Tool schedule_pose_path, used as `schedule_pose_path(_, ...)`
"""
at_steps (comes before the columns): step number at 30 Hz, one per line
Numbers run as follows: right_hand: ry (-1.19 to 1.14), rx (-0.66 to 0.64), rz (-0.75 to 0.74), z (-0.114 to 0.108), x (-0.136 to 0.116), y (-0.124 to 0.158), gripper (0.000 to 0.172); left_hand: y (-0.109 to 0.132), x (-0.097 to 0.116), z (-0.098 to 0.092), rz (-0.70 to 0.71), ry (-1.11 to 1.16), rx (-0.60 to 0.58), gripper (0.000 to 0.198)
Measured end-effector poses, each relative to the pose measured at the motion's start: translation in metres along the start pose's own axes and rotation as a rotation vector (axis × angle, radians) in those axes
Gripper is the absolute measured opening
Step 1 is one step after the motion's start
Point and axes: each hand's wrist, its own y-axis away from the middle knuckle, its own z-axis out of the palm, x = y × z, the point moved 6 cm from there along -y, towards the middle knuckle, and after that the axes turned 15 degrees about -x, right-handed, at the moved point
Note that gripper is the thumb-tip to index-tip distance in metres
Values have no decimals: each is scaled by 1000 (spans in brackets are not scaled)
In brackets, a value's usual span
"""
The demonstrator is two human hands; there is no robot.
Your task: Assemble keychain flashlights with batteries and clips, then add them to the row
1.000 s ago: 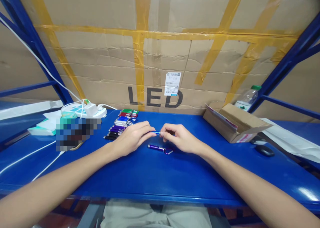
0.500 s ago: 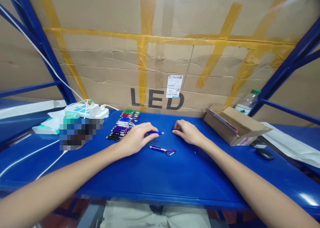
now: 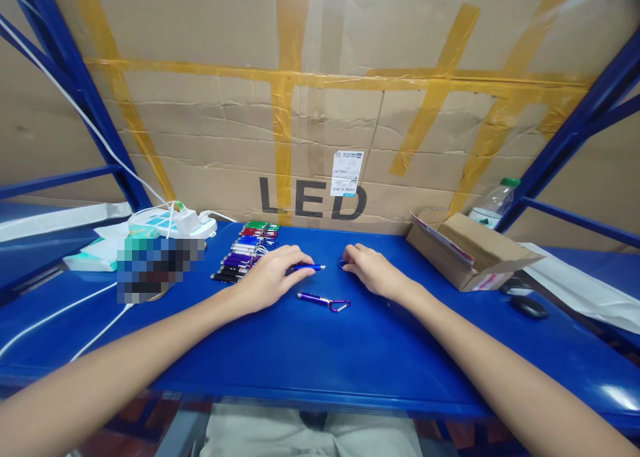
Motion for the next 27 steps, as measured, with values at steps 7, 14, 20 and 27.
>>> schedule_pose_path(7, 385, 7, -75, 4, -22, 6, 12, 0, 0, 1, 2, -8, -11, 31)
schedule_pose_path(14, 752, -5, -20, 6, -32, 10, 25, 0, 0, 1, 11, -21, -7, 33)
schedule_pose_path(20, 770, -16, -2, 8, -32, 7, 26, 0, 1, 1, 14, -19, -18, 33)
schedule_pose_path(27, 756, -57, 34, 6, -35, 7, 31, 0, 1, 0, 9, -6, -29, 33)
